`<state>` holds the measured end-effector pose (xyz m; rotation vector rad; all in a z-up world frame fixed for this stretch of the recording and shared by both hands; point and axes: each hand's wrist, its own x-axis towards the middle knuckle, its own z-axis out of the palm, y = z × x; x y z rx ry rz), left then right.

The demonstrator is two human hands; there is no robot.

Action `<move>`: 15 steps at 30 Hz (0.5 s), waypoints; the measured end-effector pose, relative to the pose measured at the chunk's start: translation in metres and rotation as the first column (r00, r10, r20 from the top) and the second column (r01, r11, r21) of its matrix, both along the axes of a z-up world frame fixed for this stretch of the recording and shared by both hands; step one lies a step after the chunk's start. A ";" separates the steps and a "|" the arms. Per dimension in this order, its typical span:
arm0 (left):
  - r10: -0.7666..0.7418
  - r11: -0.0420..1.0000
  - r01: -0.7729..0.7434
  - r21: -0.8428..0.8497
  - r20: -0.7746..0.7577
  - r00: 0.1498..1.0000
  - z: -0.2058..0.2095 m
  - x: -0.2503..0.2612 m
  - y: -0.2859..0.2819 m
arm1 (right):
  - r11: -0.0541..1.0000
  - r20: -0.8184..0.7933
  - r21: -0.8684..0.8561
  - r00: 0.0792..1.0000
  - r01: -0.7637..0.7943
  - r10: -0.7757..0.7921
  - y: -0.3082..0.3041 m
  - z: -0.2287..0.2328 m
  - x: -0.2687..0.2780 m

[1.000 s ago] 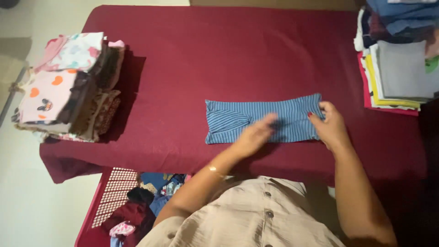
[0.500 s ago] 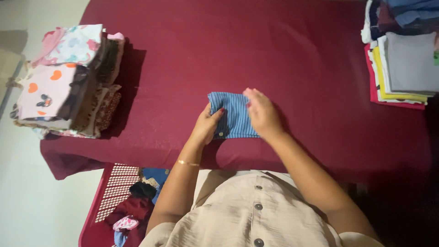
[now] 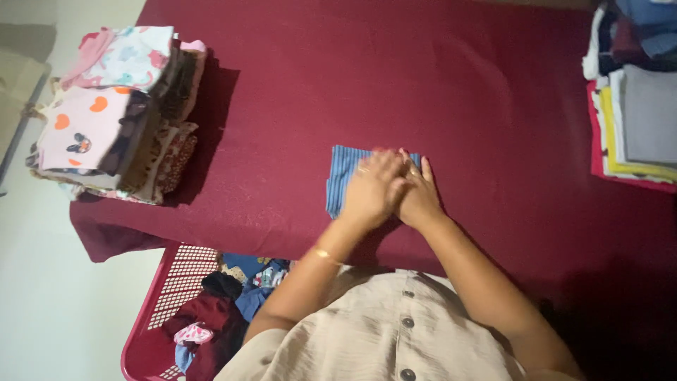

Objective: Folding several items of clothing and stacking them neatly.

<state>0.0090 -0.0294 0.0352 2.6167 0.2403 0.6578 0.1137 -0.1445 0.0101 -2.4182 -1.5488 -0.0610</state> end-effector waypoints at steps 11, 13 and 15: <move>0.251 0.966 -0.224 0.130 -0.263 0.932 -0.020 -0.020 0.052 | 0.996 -0.112 0.086 0.994 0.026 -0.016 0.000 0.023 -0.006; 0.277 0.958 -0.244 0.150 -0.277 0.920 -0.026 -0.030 0.063 | 0.987 -0.137 0.154 0.990 0.041 -0.019 -0.006 0.008 0.001; 0.325 0.943 -0.295 0.155 -0.236 0.916 -0.034 -0.042 0.072 | 0.833 -0.606 0.454 0.795 0.315 0.029 -0.011 -0.017 0.013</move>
